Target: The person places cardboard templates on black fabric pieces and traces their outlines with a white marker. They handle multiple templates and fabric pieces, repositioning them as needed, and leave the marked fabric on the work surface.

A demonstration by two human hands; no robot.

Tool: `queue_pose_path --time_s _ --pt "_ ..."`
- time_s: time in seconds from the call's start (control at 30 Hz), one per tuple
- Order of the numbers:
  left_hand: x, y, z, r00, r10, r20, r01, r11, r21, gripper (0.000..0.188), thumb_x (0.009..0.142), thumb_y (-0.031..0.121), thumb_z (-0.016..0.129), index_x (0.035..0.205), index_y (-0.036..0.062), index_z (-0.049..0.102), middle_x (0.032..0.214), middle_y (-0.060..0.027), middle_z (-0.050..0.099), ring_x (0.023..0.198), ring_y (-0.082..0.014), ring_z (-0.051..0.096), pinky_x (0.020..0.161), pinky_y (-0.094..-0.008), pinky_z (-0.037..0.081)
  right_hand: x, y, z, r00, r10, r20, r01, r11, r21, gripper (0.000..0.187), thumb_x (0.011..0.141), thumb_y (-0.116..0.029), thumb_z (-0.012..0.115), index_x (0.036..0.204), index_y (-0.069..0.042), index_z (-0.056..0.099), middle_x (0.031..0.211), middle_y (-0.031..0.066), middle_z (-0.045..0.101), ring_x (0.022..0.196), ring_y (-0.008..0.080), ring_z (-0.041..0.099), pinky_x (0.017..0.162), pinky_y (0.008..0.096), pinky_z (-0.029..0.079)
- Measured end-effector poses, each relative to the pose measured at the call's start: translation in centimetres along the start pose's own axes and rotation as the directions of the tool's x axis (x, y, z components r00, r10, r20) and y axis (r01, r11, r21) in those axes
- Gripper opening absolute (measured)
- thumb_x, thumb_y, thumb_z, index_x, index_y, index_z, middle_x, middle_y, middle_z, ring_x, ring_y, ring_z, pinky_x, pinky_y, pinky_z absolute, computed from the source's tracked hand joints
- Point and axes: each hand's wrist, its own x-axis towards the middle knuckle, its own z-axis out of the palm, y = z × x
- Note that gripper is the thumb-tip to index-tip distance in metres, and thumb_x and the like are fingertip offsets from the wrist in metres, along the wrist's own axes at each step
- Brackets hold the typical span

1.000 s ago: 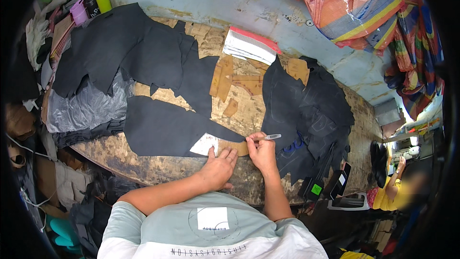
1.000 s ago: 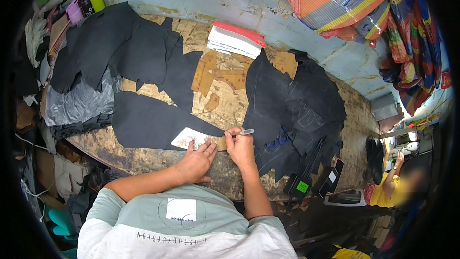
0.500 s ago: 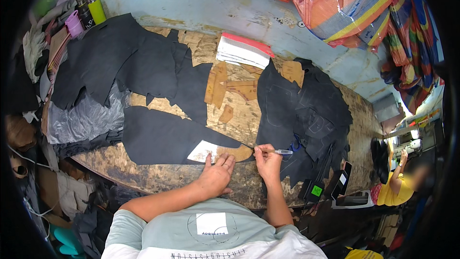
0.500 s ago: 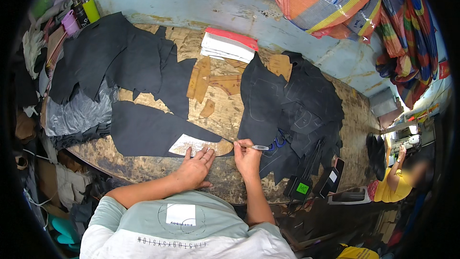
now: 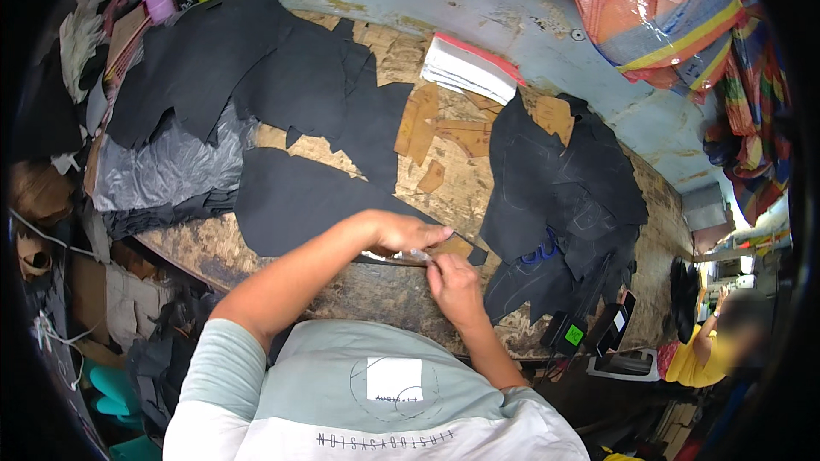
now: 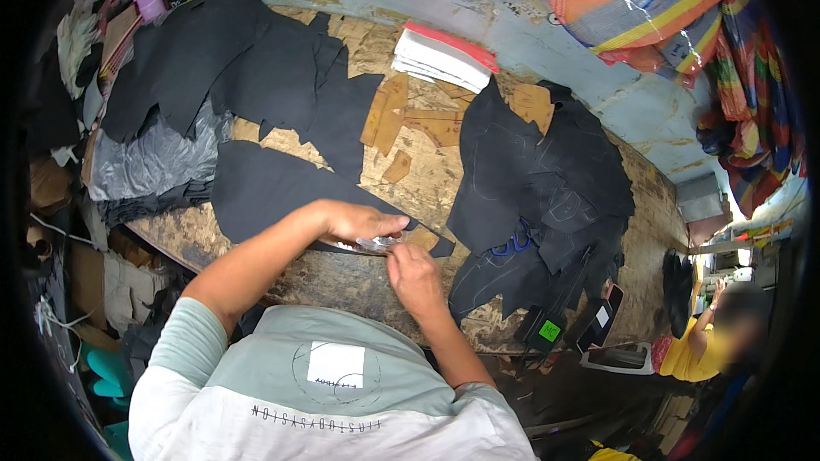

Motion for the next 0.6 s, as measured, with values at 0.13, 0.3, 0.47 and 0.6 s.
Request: queue_pose_path --time_s 0.13,0.3,0.47,0.6 --pt "0.1 0.2 -1.1 0.973 -0.198 0.114 0.222 0.942 -0.253 0.083 0.090 0.072 0.020 0.139 0.0085 0.044 0.143 -0.0109 0.042 0.129 -0.0252 0.042 0.096 -0.0411 0.042 1.2 -2.6 3.5 0.990 -0.083 0.115 0.044 0.952 0.302 0.015 0.077 -0.002 0.065 0.091 -0.002 0.059 0.083 0.0181 0.060 0.077 0.0349 0.061 0.068 0.0417 0.049" --pt "0.1 0.1 -1.3 0.984 -0.134 0.119 0.162 0.947 -0.276 0.079 0.093 0.066 0.025 0.140 0.0056 0.041 0.143 -0.0130 0.042 0.133 -0.0275 0.037 0.098 -0.0535 0.039 4.2 -5.0 7.0 0.950 -0.307 0.057 0.232 0.815 0.531 0.018 0.078 -0.001 0.066 0.094 0.001 0.058 0.096 0.0204 0.062 0.084 0.0352 0.063 0.072 0.0396 0.051" --pt "-1.7 -2.0 2.7 0.830 0.288 -0.478 -0.160 0.943 0.290 0.061 0.089 0.042 0.056 0.133 0.0018 0.046 0.128 -0.0167 0.054 0.122 -0.0362 0.044 0.091 -0.0446 0.046 1.2 -4.6 2.9 0.955 -0.295 0.017 0.195 0.673 0.713 0.004 0.083 -0.004 0.059 0.084 -0.001 0.057 0.074 0.0149 0.063 0.065 0.0239 0.063 0.061 0.0313 0.052" --pt "-6.5 -5.5 9.2 0.671 0.427 -0.606 0.091 0.763 0.640 0.056 0.076 0.041 0.070 0.123 0.0124 0.059 0.134 -0.0032 0.052 0.132 -0.0238 0.038 0.099 -0.0665 0.021 -0.3 -0.3 1.5 0.931 0.336 -0.142 -0.144 0.697 0.702 0.013 0.094 -0.008 0.051 0.097 0.004 0.054 0.088 0.0160 0.065 0.077 0.0171 0.063 0.074 0.0289 0.052"
